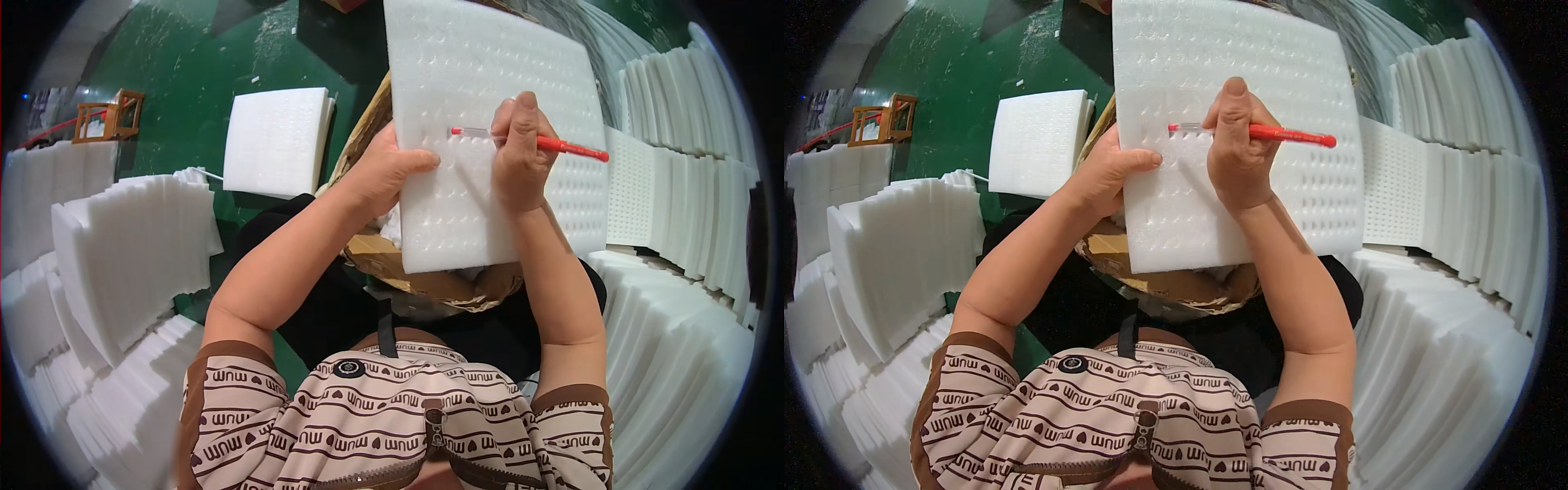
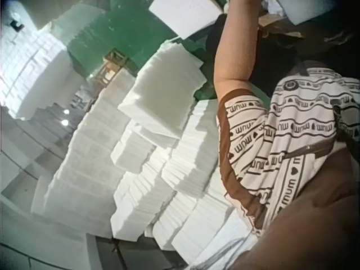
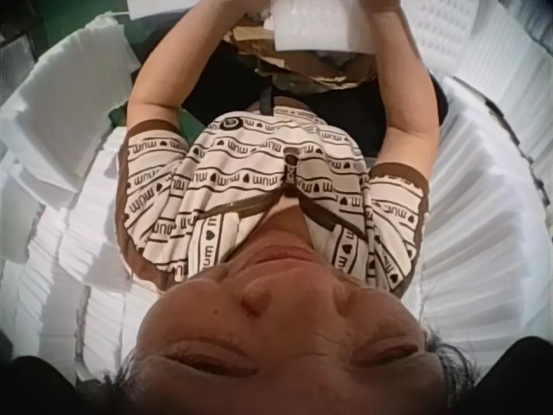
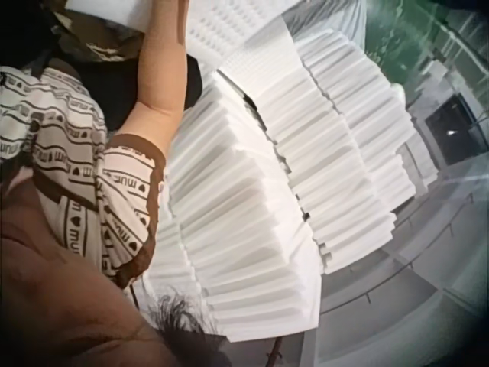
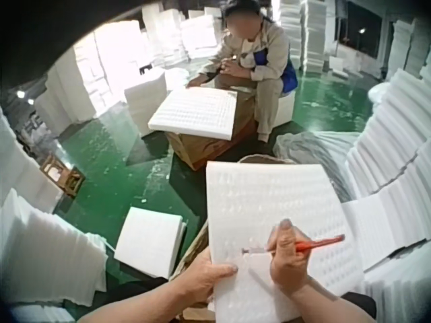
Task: Manually removing scrap pieces from die-cut foam sheets and discarding them into a collection box.
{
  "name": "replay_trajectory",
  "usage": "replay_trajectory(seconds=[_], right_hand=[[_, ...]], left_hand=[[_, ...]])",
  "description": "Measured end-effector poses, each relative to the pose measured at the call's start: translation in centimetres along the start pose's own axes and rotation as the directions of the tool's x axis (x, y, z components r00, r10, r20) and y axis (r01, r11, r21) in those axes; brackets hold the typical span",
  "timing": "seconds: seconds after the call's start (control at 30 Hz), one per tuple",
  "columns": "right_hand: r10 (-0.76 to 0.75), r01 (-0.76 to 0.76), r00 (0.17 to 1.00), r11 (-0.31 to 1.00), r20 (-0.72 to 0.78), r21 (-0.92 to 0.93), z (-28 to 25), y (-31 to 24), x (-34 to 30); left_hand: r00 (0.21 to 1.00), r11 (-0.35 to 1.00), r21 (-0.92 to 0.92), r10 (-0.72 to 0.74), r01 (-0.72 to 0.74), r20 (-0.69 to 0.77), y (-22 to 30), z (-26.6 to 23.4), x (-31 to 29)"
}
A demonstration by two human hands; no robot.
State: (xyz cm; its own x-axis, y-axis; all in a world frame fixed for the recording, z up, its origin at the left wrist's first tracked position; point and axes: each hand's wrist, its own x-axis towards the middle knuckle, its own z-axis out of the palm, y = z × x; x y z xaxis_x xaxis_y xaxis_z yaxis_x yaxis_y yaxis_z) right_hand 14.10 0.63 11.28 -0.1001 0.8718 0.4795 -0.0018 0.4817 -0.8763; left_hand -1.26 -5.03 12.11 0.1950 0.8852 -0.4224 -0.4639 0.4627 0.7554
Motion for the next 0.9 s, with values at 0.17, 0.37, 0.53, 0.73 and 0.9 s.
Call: replay_trajectory(seconds=[0.17, 0.37, 0.53, 0.73, 0.9], right_hand=[[-0.149, 0.147, 0.984, 0.989, 0.096, 0.031, 0.7, 0.0, 0.0], [0.123, -0.126, 0.99, 0.991, 0.073, 0.049, 0.5, -2.0, -0.3], [-0.004, 0.003, 1.0, 0.999, 0.021, 0.038, 1.3, -1.4, 0.0], [0.062, -0.051, 0.986, 0.996, 0.155, -0.072, 1.7, -2.3, 0.4], [0.22, -0.216, 0.975, 0.972, -0.039, 0.093, -2.3, -3.5, 0.5]], left_hand=[[0.998, 0.999, 0.015, 0.049, -0.05, 0.042, -0.8, 0.1, 0.4], [0.997, 0.998, -0.011, 0.061, -0.06, 0.037, -0.5, 0.1, 0.3], [0.994, 0.993, 0.074, 0.092, -0.096, 0.057, -0.5, 0.6, 0.7], [0.986, 0.984, 0.09, 0.145, -0.151, 0.078, -0.1, 0.5, 0.7], [0.998, 0.998, 0.0, 0.066, -0.066, 0.013, 0.1, -1.8, 1.3]])
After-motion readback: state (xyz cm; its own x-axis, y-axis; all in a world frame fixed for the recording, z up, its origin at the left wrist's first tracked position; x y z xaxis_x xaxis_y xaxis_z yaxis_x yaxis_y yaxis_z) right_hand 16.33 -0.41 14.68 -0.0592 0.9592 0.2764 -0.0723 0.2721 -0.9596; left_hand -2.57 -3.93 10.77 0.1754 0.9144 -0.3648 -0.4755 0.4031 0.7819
